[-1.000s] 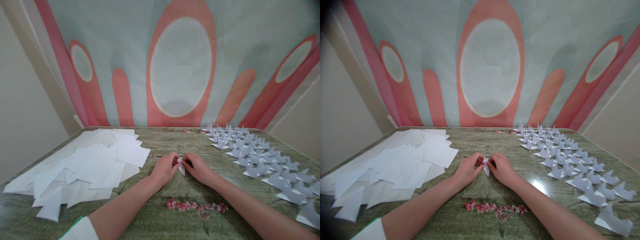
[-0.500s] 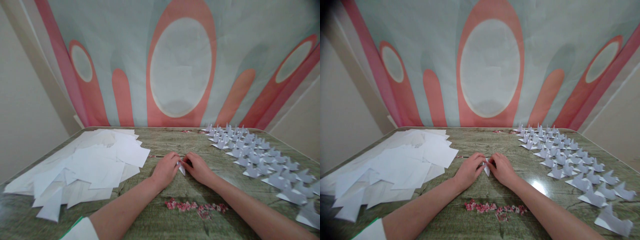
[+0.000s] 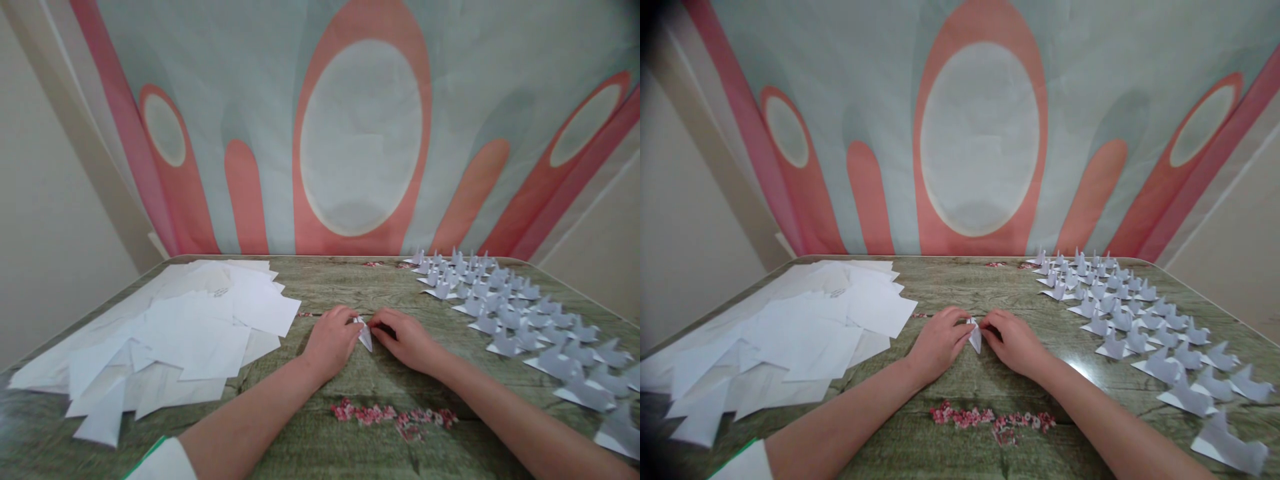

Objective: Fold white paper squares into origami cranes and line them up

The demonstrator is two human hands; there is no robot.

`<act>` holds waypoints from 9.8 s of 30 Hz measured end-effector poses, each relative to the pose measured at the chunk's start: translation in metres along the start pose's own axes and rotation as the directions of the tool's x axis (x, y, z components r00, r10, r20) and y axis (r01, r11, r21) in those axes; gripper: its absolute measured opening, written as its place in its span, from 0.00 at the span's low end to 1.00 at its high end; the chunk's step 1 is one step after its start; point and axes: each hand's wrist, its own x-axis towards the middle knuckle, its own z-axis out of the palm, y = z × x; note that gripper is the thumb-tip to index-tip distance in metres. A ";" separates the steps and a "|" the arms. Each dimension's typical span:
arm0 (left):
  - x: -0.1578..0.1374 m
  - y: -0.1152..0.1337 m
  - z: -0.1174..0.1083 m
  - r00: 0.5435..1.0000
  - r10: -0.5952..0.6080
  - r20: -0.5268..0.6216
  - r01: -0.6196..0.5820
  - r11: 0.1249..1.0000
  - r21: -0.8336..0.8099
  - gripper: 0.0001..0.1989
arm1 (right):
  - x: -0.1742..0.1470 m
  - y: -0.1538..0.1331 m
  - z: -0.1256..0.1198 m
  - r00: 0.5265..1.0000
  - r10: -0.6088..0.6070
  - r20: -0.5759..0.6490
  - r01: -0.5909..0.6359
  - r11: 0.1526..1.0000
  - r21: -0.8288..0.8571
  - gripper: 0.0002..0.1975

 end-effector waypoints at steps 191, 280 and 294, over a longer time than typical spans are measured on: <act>-0.007 -0.013 -0.011 0.995 -0.104 -0.002 0.091 0.883 -0.461 0.32 | -0.007 -0.019 0.020 0.977 0.172 -0.123 -0.177 0.983 -0.036 0.09; -0.007 -0.005 -0.015 0.996 0.066 0.060 -0.041 0.936 -0.350 0.03 | -0.004 -0.005 -0.002 0.970 -0.242 0.037 0.241 0.970 0.035 0.06; -0.003 -0.012 -0.001 0.993 -0.118 0.006 0.112 0.925 -0.363 0.04 | 0.002 0.002 0.009 0.994 -0.097 -0.049 0.104 0.978 0.179 0.06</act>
